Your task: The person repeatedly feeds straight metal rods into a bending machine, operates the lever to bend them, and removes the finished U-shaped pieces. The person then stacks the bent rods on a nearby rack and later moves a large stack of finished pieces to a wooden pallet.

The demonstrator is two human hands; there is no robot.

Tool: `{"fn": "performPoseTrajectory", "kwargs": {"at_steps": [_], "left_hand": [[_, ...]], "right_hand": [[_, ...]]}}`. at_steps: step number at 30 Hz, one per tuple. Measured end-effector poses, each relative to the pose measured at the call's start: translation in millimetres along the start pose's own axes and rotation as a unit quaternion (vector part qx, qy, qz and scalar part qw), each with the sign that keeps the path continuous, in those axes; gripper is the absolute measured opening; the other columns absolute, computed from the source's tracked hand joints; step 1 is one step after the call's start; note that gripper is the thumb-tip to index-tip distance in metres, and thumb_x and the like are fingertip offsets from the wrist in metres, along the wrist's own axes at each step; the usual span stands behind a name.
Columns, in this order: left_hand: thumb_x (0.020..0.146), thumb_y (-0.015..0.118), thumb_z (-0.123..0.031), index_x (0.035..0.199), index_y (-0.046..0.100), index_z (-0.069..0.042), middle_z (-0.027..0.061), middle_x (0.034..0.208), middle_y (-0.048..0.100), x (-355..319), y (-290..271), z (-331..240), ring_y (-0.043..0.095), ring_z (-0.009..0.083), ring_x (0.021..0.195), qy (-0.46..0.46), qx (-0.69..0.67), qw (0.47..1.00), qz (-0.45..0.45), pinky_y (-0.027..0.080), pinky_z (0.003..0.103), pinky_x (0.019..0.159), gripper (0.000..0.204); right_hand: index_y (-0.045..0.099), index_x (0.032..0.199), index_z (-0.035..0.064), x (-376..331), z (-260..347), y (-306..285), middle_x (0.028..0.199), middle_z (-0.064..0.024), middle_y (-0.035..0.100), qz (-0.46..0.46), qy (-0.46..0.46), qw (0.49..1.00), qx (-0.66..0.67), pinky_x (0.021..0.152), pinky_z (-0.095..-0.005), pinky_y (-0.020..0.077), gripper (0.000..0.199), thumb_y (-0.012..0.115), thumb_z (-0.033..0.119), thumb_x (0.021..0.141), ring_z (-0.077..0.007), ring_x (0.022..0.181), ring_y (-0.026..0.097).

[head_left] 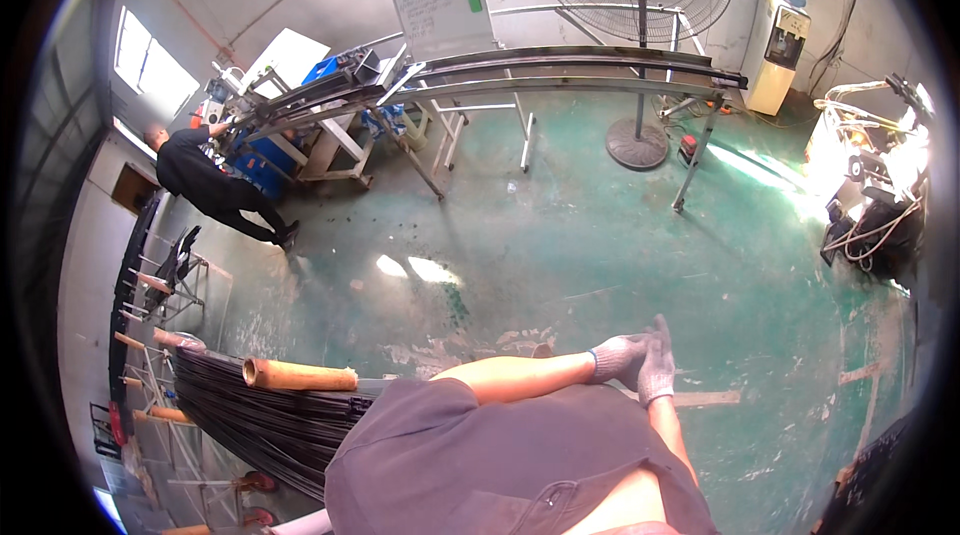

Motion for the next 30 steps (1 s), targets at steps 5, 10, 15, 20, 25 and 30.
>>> {"fn": "performPoseTrajectory", "kwargs": {"at_steps": [5,10,15,20,25,30], "left_hand": [[0.107,0.062,-0.038,0.131,0.070,-0.010,0.0062,0.124,0.071,28,21,-63,0.062,0.0143,0.117,-0.138,-0.339,0.930,-0.019,0.049,0.032,0.105,0.038],[0.110,0.059,-0.042,0.142,0.070,-0.010,0.0085,0.134,0.073,69,66,-96,0.063,0.0144,0.120,-0.254,-0.387,0.885,0.053,0.049,0.033,0.108,0.047],[0.105,0.063,-0.042,0.137,0.068,-0.007,0.0143,0.134,0.072,138,179,-74,0.067,0.0228,0.123,-0.115,-0.285,0.945,0.112,0.051,0.038,0.108,0.047],[0.100,0.067,-0.039,0.122,0.078,-0.008,0.0128,0.115,0.079,194,155,-141,0.074,0.0244,0.103,-0.157,-0.111,0.958,0.213,0.057,0.040,0.096,0.039],[0.097,0.065,-0.033,0.125,0.077,-0.005,0.0153,0.111,0.080,265,196,-76,0.077,0.0253,0.097,-0.263,-0.135,0.946,0.132,0.059,0.040,0.091,0.042],[0.091,0.062,-0.030,0.114,0.081,-0.010,0.0198,0.122,0.077,350,288,-1,0.072,0.0377,0.119,-0.076,0.230,0.920,0.308,0.057,0.045,0.103,0.036]], "right_hand": [[0.044,0.165,0.0194,-15,12,-68,0.152,-0.0210,0.060,-0.068,-0.018,0.993,-0.097,0.117,-0.0447,0.0447,0.058,0.040,0.043,0.112,-0.0342,0.139,0.057],[0.050,0.158,0.0085,-34,-43,-134,0.143,-0.0230,0.066,-0.146,-0.012,0.981,-0.125,0.111,-0.0476,0.0499,0.059,0.040,0.045,0.112,-0.0386,0.131,0.064],[0.048,0.158,0.0045,-58,-49,-201,0.149,-0.0274,0.060,-0.241,0.028,0.968,-0.070,0.114,-0.0480,0.0472,0.064,0.043,0.049,0.112,-0.0417,0.137,0.059],[0.033,0.167,0.0077,-99,-52,-299,0.162,-0.0289,0.048,-0.433,0.047,0.884,-0.166,0.120,-0.0475,0.0418,0.073,0.061,0.039,0.107,-0.0424,0.147,0.051],[0.038,0.163,0.0043,-124,-89,-412,0.145,-0.0244,0.063,-0.487,0.167,0.856,-0.043,0.115,-0.0424,0.0472,0.078,0.073,0.032,0.099,-0.0374,0.133,0.062],[0.056,0.148,-0.0010,-160,-178,-515,0.132,-0.0245,0.070,-0.509,0.245,0.825,-0.018,0.106,-0.0441,0.0516,0.061,0.070,0.034,0.099,-0.0345,0.121,0.068]]}}
Point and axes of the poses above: each hand's wrist, its own x-axis towards the middle knuckle, its own y-axis out of the palm, z = x × y, the point moved 2 cm from there along x, towards the middle knuckle
